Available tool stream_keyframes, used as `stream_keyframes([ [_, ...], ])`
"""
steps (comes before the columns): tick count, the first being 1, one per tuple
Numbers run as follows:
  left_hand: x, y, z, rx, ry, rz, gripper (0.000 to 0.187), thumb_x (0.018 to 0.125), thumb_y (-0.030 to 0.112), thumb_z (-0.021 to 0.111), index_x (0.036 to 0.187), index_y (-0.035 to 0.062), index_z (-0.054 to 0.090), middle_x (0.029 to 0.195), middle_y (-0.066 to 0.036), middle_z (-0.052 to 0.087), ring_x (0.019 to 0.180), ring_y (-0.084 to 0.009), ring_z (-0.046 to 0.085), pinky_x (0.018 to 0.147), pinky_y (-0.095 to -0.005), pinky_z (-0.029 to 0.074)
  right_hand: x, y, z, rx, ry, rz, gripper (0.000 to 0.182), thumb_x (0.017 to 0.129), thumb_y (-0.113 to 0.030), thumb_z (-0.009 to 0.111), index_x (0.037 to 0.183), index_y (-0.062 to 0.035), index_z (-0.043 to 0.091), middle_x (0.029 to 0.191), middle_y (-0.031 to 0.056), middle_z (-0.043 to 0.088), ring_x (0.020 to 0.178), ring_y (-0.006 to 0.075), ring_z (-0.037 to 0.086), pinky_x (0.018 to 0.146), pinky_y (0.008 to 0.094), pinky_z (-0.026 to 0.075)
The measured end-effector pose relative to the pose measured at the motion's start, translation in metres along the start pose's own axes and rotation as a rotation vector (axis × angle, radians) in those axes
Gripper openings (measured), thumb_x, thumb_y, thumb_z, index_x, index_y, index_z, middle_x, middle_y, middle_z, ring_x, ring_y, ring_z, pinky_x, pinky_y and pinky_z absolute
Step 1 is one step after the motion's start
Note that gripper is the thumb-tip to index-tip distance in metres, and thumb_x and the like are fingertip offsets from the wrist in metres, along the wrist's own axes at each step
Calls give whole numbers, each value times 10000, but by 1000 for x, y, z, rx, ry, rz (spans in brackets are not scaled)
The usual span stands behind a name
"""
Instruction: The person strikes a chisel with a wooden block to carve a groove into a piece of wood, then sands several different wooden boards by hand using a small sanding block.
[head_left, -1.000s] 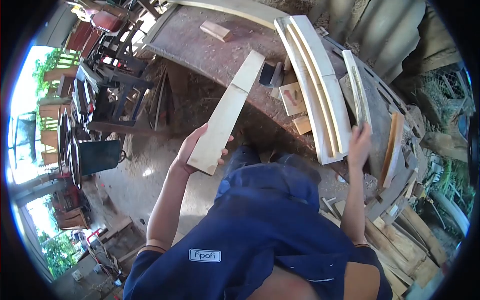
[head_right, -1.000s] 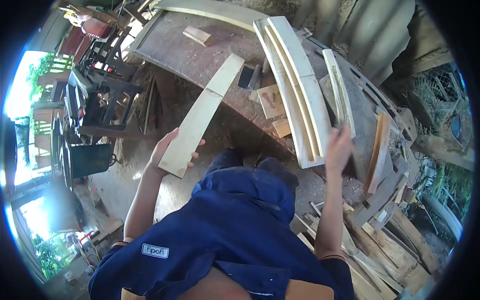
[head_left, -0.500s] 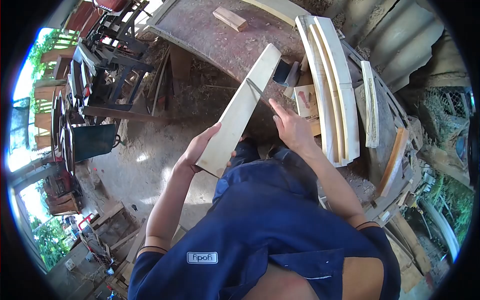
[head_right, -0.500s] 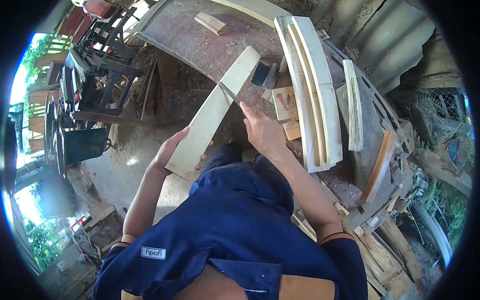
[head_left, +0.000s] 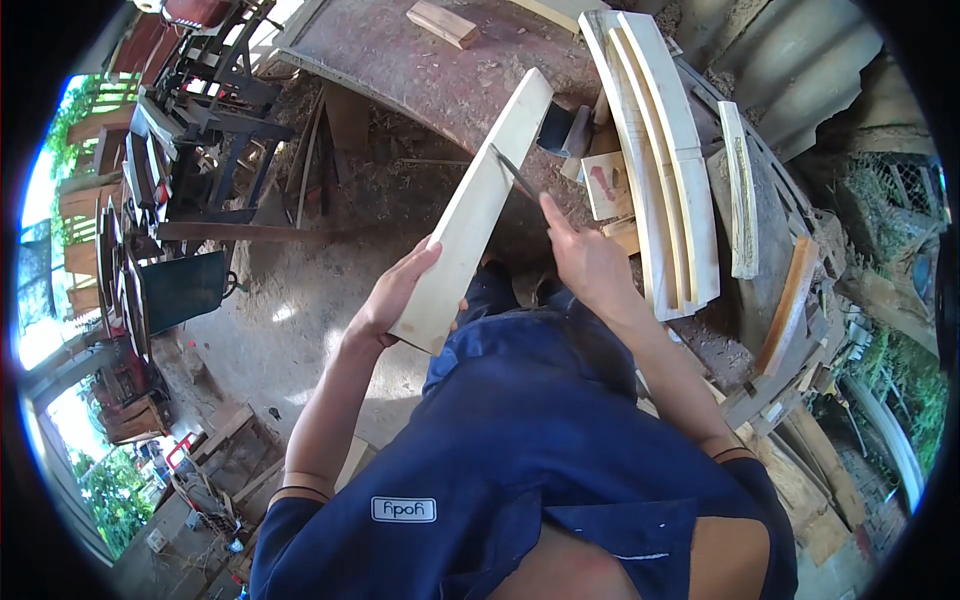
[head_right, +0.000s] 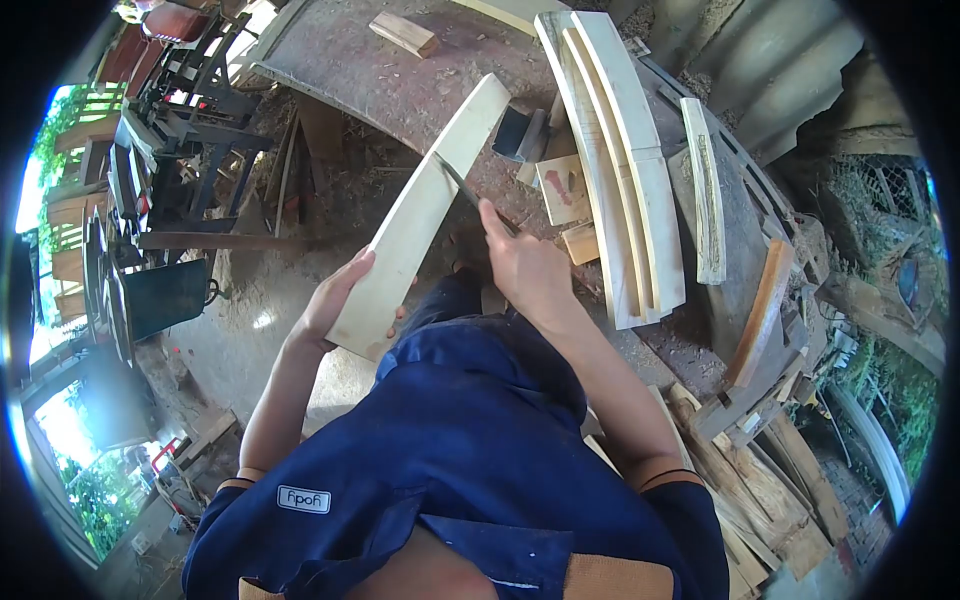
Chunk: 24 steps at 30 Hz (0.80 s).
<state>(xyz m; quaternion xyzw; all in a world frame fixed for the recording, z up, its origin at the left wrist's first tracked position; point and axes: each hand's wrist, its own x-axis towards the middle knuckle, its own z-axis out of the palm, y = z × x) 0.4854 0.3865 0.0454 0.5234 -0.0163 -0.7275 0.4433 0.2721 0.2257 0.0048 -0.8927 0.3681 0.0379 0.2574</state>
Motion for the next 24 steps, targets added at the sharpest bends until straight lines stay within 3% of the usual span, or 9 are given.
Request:
stream_keyframes([
  [2, -5, 3, 9, 121, 25, 65, 547, 1036, 435, 371, 1496, 149, 292, 1187, -182, 567, 811, -248, 628, 615, -408, 557, -21, 18, 1, -116, -65, 25, 476, 944, -256, 554, 1413, -209, 485, 684, 177, 670, 669, 375, 698, 590, 477, 567],
  [4, -6, 5, 8, 36, -7, 53, 541, 1036, 426, 379, 1496, 158, 284, 1181, -178, 567, 809, -246, 631, 613, -401, 560, -53, 74, 36, -238, -112, -102, 475, 935, -258, 567, 1402, -212, 490, 690, 176, 673, 666, 364, 700, 575, 463, 566],
  [5, -5, 7, 6, -48, -36, 42, 536, 1036, 417, 387, 1497, 167, 276, 1175, -173, 568, 808, -244, 634, 612, -393, 563, -61, 74, 29, -277, -256, -2, 475, 935, -265, 579, 1401, -226, 491, 763, 177, 687, 657, 350, 698, 564, 455, 562],
  [6, -4, 9, 6, -60, -31, 49, 536, 1036, 417, 387, 1497, 167, 276, 1175, -173, 568, 808, -244, 634, 612, -393, 563, -57, 72, 23, -284, -260, -15, 475, 935, -265, 579, 1401, -226, 491, 763, 177, 687, 657, 350, 698, 564, 455, 562],
  [8, -5, 7, 5, 5, -18, 24, 529, 1039, 411, 382, 1497, 170, 274, 1180, -175, 565, 812, -246, 636, 614, -386, 567, -52, 51, 3, -186, -24, 70, 479, 931, -269, 599, 1399, -243, 502, 783, 157, 681, 634, 337, 690, 546, 447, 555],
  [12, -2, 5, -8, 53, -20, 15, 533, 1042, 426, 354, 1494, 152, 286, 1211, -191, 565, 808, -252, 638, 619, -391, 570, -9, 25, -8, -63, 277, -172, 520, 910, -253, 638, 1413, -264, 505, 727, 94, 627, 576, 312, 658, 505, 418, 538],
  [19, -3, 4, -13, -30, -39, -25, 561, 1039, 437, 345, 1508, 135, 289, 1241, -199, 562, 836, -250, 626, 630, -409, 564, 10, 31, 13, -4, 222, -208, 498, 896, -224, 645, 1381, -279, 546, 730, 95, 621, 582, 306, 654, 514, 411, 539],
  [22, 0, 2, -24, -89, -76, -5, 581, 1032, 455, 352, 1510, 130, 295, 1267, -205, 546, 863, -259, 614, 648, -416, 556, -8, 53, 1, -69, 175, -186, 528, 906, -205, 641, 1409, -305, 513, 731, 107, 645, 620, 328, 659, 559, 427, 545],
  [24, 3, -5, -40, -266, -219, -20, 605, 1024, 476, 361, 1512, 125, 300, 1314, -210, 520, 884, -276, 608, 662, -424, 544, -32, 73, -2, -281, -283, -130, 518, 909, -219, 637, 1406, -300, 516, 734, 134, 659, 639, 362, 662, 608, 466, 549],
])
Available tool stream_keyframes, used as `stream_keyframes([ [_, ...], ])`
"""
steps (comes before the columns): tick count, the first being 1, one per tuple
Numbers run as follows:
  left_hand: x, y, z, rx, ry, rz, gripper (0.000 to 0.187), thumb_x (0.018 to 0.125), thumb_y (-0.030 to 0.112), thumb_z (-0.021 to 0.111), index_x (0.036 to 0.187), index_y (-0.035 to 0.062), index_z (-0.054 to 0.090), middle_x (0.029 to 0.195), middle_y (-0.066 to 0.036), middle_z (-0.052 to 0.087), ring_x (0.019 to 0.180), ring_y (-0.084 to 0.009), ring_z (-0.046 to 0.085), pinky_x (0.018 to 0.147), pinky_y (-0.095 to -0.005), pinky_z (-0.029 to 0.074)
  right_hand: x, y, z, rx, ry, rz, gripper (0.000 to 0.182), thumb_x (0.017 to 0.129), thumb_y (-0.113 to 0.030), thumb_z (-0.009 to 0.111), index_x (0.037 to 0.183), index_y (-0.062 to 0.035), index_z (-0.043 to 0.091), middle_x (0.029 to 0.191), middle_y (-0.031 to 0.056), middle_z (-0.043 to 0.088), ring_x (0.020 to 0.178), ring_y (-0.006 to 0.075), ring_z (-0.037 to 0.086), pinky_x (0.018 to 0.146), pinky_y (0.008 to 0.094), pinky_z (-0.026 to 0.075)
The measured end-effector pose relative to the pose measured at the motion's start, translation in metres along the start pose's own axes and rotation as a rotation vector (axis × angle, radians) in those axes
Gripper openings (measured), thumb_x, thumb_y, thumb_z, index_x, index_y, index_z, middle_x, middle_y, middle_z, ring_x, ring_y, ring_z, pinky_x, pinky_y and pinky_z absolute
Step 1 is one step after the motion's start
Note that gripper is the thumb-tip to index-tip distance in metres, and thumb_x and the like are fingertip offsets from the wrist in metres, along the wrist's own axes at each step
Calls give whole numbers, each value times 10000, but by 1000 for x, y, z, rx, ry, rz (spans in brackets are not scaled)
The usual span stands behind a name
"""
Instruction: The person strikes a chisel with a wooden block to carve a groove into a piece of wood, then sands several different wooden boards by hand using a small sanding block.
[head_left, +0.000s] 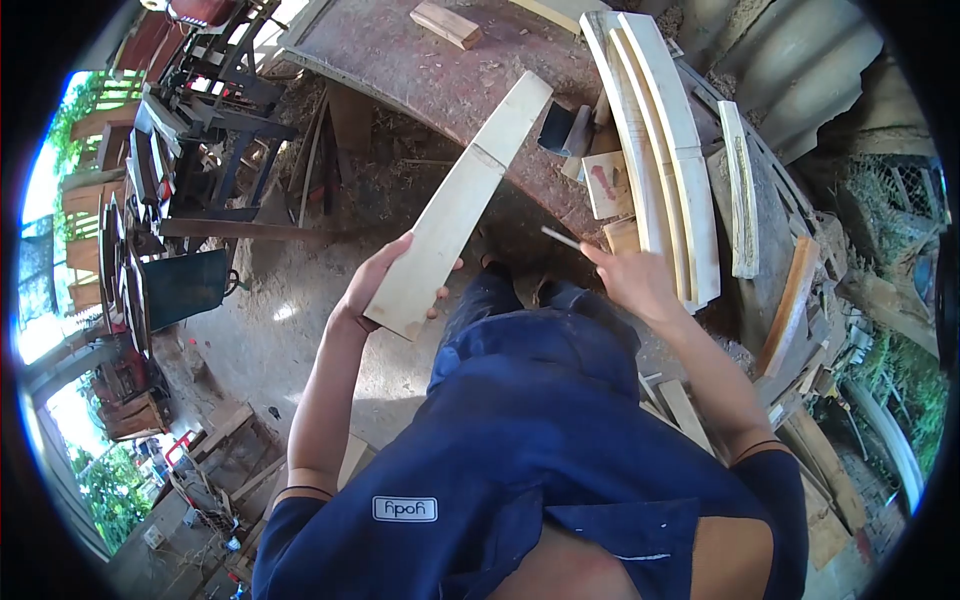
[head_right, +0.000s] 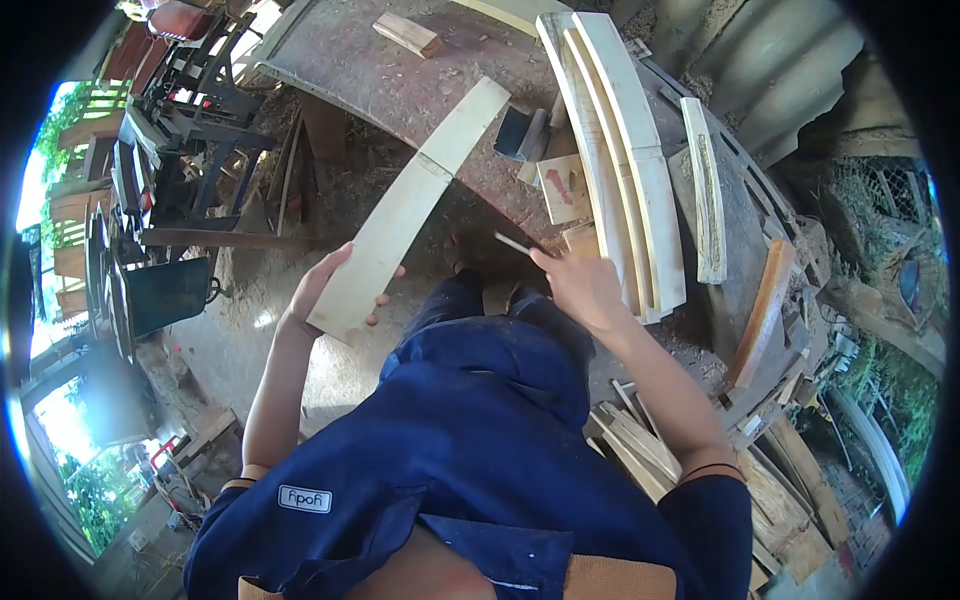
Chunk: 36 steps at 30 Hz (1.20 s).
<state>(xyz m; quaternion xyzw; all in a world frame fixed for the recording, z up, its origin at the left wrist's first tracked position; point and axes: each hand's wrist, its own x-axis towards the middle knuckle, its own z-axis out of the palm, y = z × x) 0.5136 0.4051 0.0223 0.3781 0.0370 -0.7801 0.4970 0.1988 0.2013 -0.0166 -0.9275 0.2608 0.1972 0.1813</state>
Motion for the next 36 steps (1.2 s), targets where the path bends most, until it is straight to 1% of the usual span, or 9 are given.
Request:
stream_keyframes([
  [4, -4, -7, -22, -17, 12, -36, 619, 1020, 489, 365, 1519, 128, 293, 1359, -208, 490, 894, -287, 601, 668, -427, 534, -8, -10, -1, 176, 73, 147, 465, 942, -248, 602, 1398, -293, 523, 875, 139, 706, 745, 361, 686, 658, 477, 548],
  [6, -1, -6, -29, -19, -3, -27, 624, 1019, 494, 369, 1523, 134, 288, 1381, -203, 477, 892, -288, 601, 667, -425, 529, 21, -19, -13, 525, 469, -99, 416, 969, -273, 557, 1384, -288, 533, 934, 117, 722, 804, 328, 702, 699, 432, 567],
  [7, -1, -5, -23, -25, 47, -10, 585, 1025, 462, 361, 1500, 122, 330, 1305, -201, 541, 841, -258, 613, 644, -400, 540, 34, -21, -14, 530, 478, -90, 416, 969, -273, 557, 1384, -288, 533, 934, 117, 722, 804, 328, 702, 699, 432, 567],
  [17, -4, 4, -41, -29, 19, -36, 600, 1022, 470, 366, 1506, 120, 323, 1326, -203, 517, 854, -259, 604, 650, -398, 537, 103, -3, -9, 375, 291, -253, 433, 986, -318, 536, 1417, -319, 493, 1058, 117, 718, 902, 313, 703, 777, 443, 561],
  [20, -2, 6, -53, -121, -42, -59, 645, 1009, 490, 388, 1530, 130, 264, 1411, -245, 441, 917, -324, 650, 666, -480, 584, 111, 1, -19, 382, 258, -287, 435, 985, -333, 536, 1418, -338, 488, 1072, 146, 710, 918, 344, 696, 790, 452, 559],
  [22, -2, 6, -54, -119, -43, -60, 650, 1009, 494, 387, 1531, 128, 262, 1419, -245, 432, 921, -331, 651, 658, -472, 581, 114, -2, -27, 556, 60, -194, 458, 1004, -376, 516, 1452, -397, 422, 1109, 102, 712, 970, 320, 695, 1002, 588, 362],
  [28, -1, 2, -57, -179, -43, -55, 659, 1011, 499, 380, 1532, 114, 255, 1418, -247, 416, 904, -338, 623, 647, -464, 585, 112, 6, -19, 471, 100, -224, 463, 997, -348, 533, 1449, -371, 432, 1089, 138, 711, 924, 347, 697, 886, 469, 500],
  [32, -2, 7, -51, -117, -35, -65, 623, 1011, 483, 382, 1518, 129, 305, 1379, -218, 474, 873, -285, 609, 650, -416, 545, 120, 12, -8, 444, 138, -278, 460, 996, -354, 514, 1449, -365, 432, 1137, 157, 691, 987, 378, 675, 859, 487, 530],
  [36, -3, 11, -46, -74, -29, -63, 628, 1011, 485, 384, 1521, 131, 294, 1379, -219, 474, 882, -290, 612, 657, -422, 547, 129, 14, -12, 532, 185, -338, 463, 988, -335, 551, 1440, -352, 455, 1198, 126, 676, 993, 334, 682, 851, 435, 530],
])
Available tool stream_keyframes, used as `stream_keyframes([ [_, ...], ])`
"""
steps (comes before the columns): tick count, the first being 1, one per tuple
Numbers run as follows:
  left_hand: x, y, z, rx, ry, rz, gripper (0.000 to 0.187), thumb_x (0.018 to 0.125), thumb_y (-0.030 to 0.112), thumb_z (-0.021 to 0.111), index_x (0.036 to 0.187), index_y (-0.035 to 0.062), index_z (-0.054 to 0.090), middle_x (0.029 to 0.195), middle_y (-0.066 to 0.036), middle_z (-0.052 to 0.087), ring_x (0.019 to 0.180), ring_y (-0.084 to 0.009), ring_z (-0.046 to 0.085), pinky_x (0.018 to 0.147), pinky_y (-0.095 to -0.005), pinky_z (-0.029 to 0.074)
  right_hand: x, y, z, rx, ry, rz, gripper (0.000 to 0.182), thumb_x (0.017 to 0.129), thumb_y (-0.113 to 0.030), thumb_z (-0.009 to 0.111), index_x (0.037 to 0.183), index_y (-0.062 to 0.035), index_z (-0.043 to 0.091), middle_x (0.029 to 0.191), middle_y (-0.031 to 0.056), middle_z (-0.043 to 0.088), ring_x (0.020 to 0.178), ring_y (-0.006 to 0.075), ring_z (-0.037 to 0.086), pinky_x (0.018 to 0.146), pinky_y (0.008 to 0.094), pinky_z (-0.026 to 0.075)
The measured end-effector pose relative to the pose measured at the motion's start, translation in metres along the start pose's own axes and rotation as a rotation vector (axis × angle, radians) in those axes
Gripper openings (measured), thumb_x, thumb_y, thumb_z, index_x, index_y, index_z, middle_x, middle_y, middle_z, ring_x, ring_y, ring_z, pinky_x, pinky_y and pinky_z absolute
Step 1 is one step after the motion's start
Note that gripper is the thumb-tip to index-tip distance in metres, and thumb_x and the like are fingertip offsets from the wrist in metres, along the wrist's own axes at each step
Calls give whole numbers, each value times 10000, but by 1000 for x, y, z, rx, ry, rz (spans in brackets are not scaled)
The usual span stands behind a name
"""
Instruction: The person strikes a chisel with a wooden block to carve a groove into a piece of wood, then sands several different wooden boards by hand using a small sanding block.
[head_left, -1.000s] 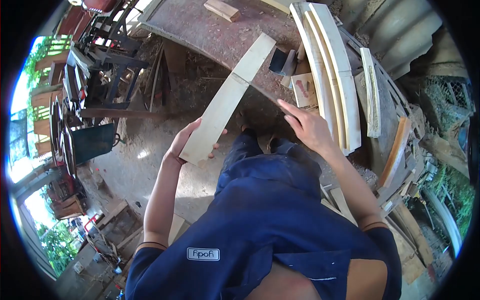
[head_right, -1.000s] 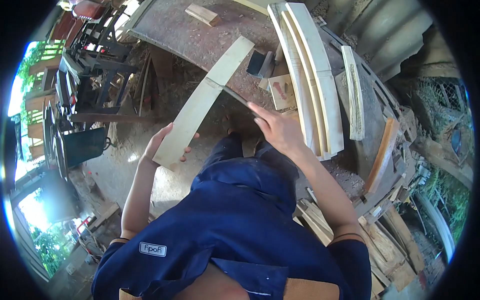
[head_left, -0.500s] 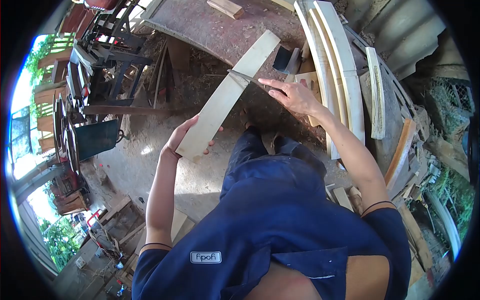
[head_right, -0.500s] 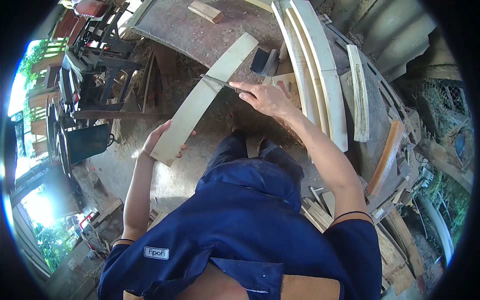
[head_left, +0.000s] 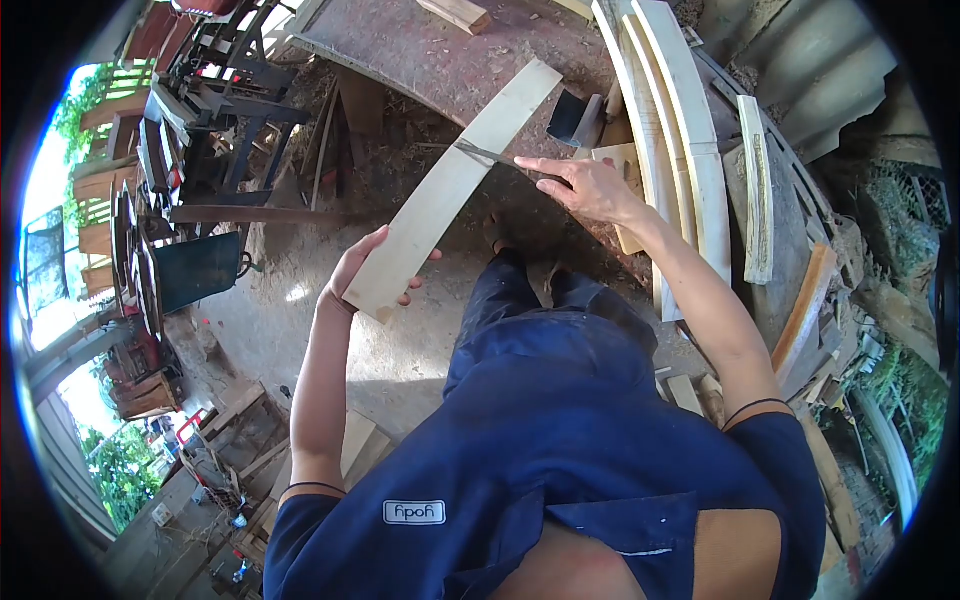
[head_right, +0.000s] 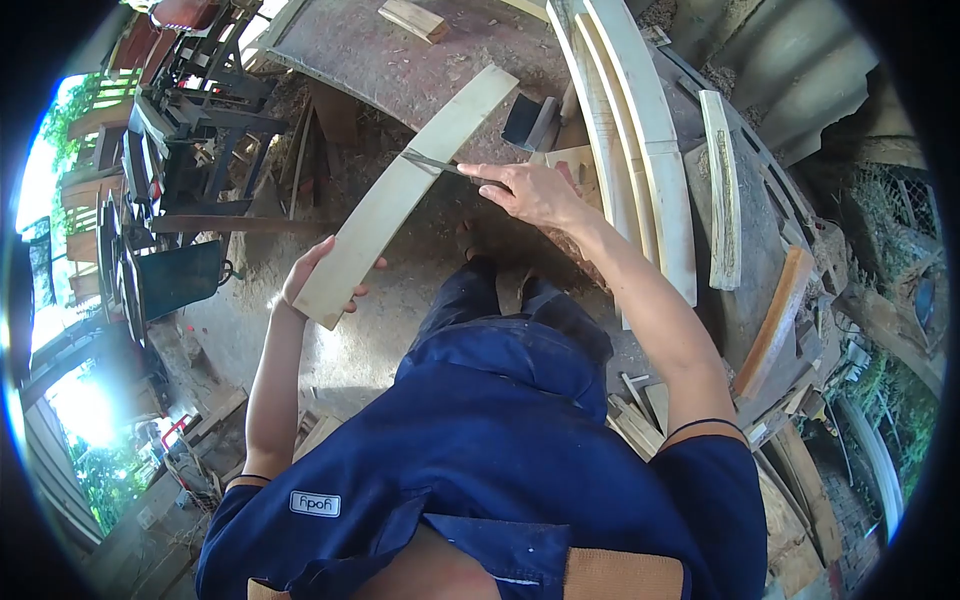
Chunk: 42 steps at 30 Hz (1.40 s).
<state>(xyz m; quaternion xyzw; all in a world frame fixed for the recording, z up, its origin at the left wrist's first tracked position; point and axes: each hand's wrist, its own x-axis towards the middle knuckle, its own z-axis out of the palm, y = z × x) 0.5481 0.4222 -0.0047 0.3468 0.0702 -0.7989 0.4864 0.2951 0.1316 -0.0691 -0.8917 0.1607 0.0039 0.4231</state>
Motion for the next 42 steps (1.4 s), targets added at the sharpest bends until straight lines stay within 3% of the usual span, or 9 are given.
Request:
stream_keyframes([
  [5, 3, -4, 1, 0, 16, 12, 623, 1012, 485, 392, 1521, 140, 293, 1375, -218, 481, 869, -287, 627, 653, -426, 554, -31, -2, -23, -104, -33, -39, 432, 967, -341, 572, 1396, -354, 518, 1209, 112, 673, 1009, 301, 684, 858, 420, 545],
  [8, 1, -7, 3, 33, 31, 43, 610, 1010, 486, 401, 1514, 155, 305, 1358, -214, 495, 850, -287, 638, 636, -425, 559, -73, -6, -40, -394, -530, 159, 395, 953, -344, 585, 1347, -354, 573, 1204, 102, 677, 999, 282, 691, 850, 423, 550],
  [10, 2, 0, 10, 87, 83, 25, 600, 1009, 486, 408, 1507, 165, 314, 1338, -209, 508, 829, -284, 643, 620, -421, 561, -97, 27, -25, -290, -193, 38, 418, 927, -305, 596, 1341, -361, 578, 1032, 96, 725, 926, 293, 697, 851, 417, 552],
  [16, 5, -5, 12, 66, 34, 12, 626, 1012, 499, 372, 1513, 129, 307, 1362, -214, 497, 864, -273, 628, 659, -424, 551, -55, 5, -25, -113, 27, 201, 418, 982, -294, 532, 1396, -345, 517, 1102, 99, 703, 954, 297, 690, 883, 442, 531],
  [19, 2, -4, 26, 36, 53, 23, 629, 1013, 493, 371, 1511, 114, 309, 1347, -214, 506, 846, -268, 623, 650, -420, 542, -29, -10, -5, -123, 110, 98, 464, 993, -289, 534, 1444, -357, 450, 1161, 74, 697, 1014, 297, 682, 1054, 456, 447],
  [25, 5, -9, 46, 13, 50, 33, 609, 1015, 473, 379, 1503, 113, 322, 1337, -222, 511, 856, -276, 631, 654, -426, 538, -28, -28, 8, -138, 95, 163, 458, 996, -292, 529, 1442, -357, 451, 1210, 60, 679, 1113, 273, 649, 1119, 657, 239],
  [27, 8, -14, 52, 34, 82, 49, 604, 1016, 472, 377, 1500, 113, 327, 1326, -224, 519, 853, -276, 631, 655, -427, 537, -33, -26, 11, -116, 285, 10, 446, 964, -271, 563, 1405, -312, 513, 1009, 115, 715, 855, 311, 700, 772, 463, 549],
  [34, 7, -23, 41, 24, 49, 65, 626, 1021, 485, 347, 1526, 123, 274, 1371, -228, 468, 874, -302, 616, 661, -447, 557, -117, -4, -7, -350, -156, 221, 435, 958, -254, 565, 1389, -306, 536, 905, 157, 692, 805, 369, 674, 716, 445, 548],
  [42, 12, -22, 55, -39, 11, 58, 612, 1026, 483, 336, 1525, 134, 281, 1355, -223, 482, 895, -299, 604, 669, -437, 544, -67, -26, 23, 110, 328, 51, 427, 982, -254, 534, 1408, -258, 513, 1122, 169, 686, 894, 377, 681, 768, 435, 553],
])
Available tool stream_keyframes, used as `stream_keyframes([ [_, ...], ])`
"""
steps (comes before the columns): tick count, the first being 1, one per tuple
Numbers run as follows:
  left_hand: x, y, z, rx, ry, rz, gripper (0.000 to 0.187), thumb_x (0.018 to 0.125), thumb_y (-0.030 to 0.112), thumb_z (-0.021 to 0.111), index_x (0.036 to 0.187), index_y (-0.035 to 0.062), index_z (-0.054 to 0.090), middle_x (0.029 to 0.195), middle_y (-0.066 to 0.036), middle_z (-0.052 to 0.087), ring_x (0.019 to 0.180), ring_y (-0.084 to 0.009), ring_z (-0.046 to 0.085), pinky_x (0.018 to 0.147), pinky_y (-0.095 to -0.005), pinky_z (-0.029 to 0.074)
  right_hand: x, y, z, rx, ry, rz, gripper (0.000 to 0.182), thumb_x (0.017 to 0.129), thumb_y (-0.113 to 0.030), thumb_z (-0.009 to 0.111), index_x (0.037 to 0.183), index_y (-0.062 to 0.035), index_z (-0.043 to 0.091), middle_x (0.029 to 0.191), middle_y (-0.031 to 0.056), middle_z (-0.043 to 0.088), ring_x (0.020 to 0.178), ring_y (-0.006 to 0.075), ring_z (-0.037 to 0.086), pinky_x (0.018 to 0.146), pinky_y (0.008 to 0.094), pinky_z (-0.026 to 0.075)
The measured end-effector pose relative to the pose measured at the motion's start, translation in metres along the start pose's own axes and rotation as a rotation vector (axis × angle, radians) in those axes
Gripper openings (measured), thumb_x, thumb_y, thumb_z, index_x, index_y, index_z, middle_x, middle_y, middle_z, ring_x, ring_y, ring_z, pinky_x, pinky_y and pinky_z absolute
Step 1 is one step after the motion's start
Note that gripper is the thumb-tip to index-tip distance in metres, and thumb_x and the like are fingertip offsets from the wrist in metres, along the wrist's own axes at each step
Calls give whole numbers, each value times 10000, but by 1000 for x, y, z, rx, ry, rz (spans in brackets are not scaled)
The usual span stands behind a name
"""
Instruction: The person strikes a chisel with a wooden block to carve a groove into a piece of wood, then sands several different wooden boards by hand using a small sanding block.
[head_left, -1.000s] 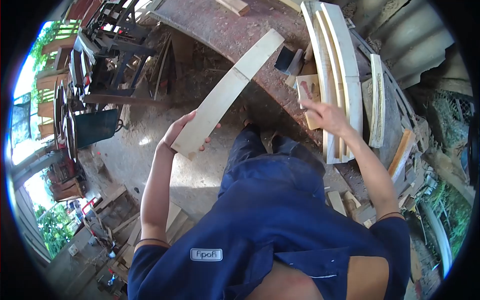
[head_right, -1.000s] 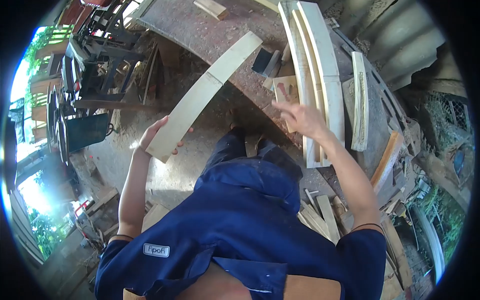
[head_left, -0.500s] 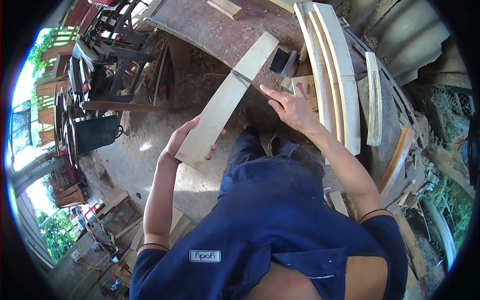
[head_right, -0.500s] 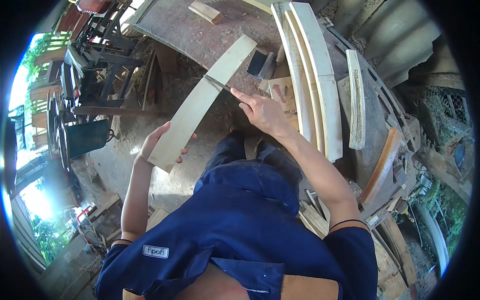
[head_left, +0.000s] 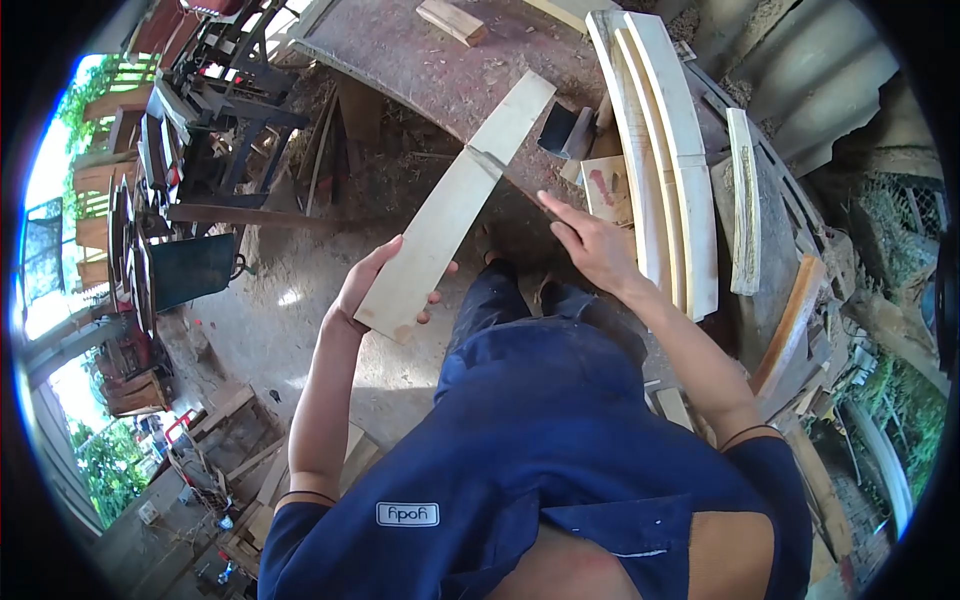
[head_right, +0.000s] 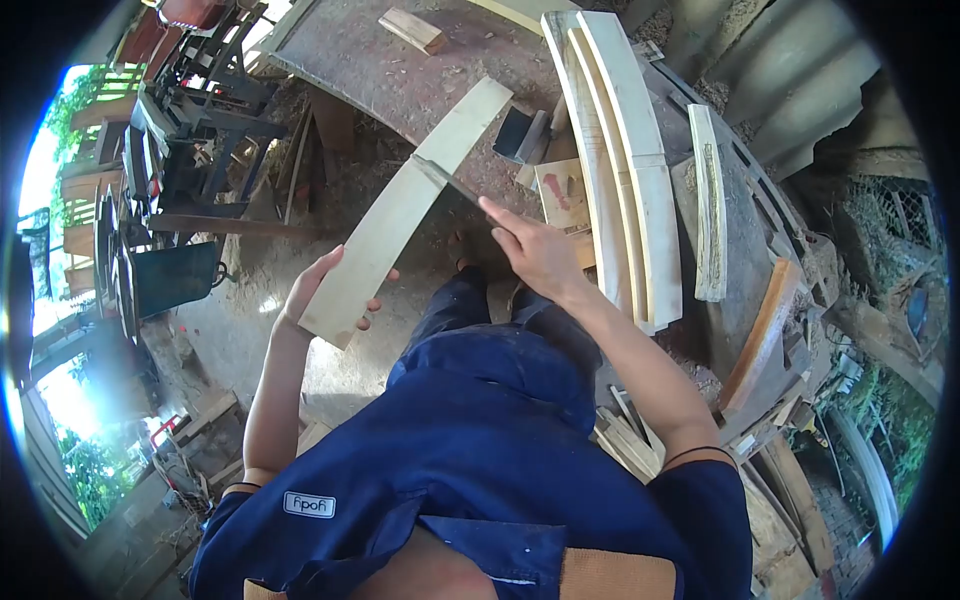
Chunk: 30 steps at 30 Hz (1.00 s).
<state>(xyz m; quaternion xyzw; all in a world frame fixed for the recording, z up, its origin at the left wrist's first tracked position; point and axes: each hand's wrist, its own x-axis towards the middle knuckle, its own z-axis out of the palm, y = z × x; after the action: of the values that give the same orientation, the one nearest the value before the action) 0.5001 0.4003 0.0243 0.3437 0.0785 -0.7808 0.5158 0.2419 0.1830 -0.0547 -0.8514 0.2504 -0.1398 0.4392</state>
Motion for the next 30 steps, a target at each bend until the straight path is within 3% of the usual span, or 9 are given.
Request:
stream_keyframes([
  [2, 0, 0, 6, -6, 6, 5, 613, 1026, 484, 335, 1525, 133, 282, 1355, -223, 483, 891, -300, 605, 672, -439, 542, 7, -4, 5, 16, -3, -45, 433, 986, -253, 529, 1418, -254, 499, 1120, 173, 685, 901, 380, 680, 779, 434, 552],
  [5, 0, -3, 9, 31, 24, 15, 613, 1026, 487, 336, 1523, 131, 288, 1355, -224, 484, 887, -302, 608, 675, -445, 540, 10, -8, 3, -47, -173, 149, 448, 984, -249, 529, 1429, -241, 482, 1086, 175, 694, 896, 386, 679, 787, 440, 550],
  [7, 2, -5, 9, 73, 35, 16, 613, 1026, 489, 338, 1521, 130, 292, 1356, -225, 485, 887, -303, 610, 675, -451, 538, 15, 2, 13, -19, -55, 39, 448, 979, -244, 531, 1425, -238, 489, 1046, 180, 699, 879, 390, 678, 771, 453, 552],
  [17, 12, 20, 27, 185, 151, 71, 592, 1031, 467, 350, 1481, 83, 341, 1249, -234, 569, 843, -271, 643, 636, -427, 568, 62, 4, 3, -166, -34, -6, 406, 969, -246, 539, 1375, -234, 550, 960, 184, 709, 861, 371, 681, 764, 459, 552],
  [20, 16, 18, 29, 214, 164, 71, 589, 1032, 470, 350, 1479, 87, 345, 1245, -232, 571, 839, -270, 643, 634, -423, 567, 77, 14, 5, -71, 2, -194, 394, 968, -249, 537, 1360, -232, 566, 960, 187, 709, 846, 367, 687, 762, 455, 555],
  [23, 16, 12, 35, 180, 179, 89, 584, 1033, 470, 347, 1479, 94, 348, 1239, -226, 574, 829, -264, 638, 632, -421, 564, 75, 13, 6, -158, -26, -95, 391, 966, -251, 536, 1356, -249, 571, 972, 193, 707, 843, 362, 693, 780, 465, 554],
  [27, 19, 5, 24, 122, 155, 101, 591, 1032, 473, 338, 1490, 99, 339, 1264, -219, 560, 838, -266, 635, 632, -424, 565, 3, 25, -28, -462, -122, 56, 428, 964, -255, 542, 1390, -302, 532, 878, 174, 710, 812, 357, 697, 741, 469, 555],
  [29, 15, 3, 22, 143, 149, 90, 603, 1032, 479, 333, 1499, 98, 326, 1301, -226, 540, 863, -280, 644, 638, -430, 572, -35, 62, -33, -462, -347, 165, 439, 969, -257, 539, 1404, -306, 511, 889, 159, 715, 807, 354, 698, 716, 468, 549],
  [30, 16, 7, 28, 145, 153, 92, 590, 1032, 474, 337, 1488, 99, 342, 1260, -217, 561, 841, -263, 632, 636, -423, 564, -33, 59, -36, -474, -345, 159, 439, 969, -257, 539, 1404, -306, 511, 889, 159, 715, 807, 354, 698, 716, 468, 549],
])
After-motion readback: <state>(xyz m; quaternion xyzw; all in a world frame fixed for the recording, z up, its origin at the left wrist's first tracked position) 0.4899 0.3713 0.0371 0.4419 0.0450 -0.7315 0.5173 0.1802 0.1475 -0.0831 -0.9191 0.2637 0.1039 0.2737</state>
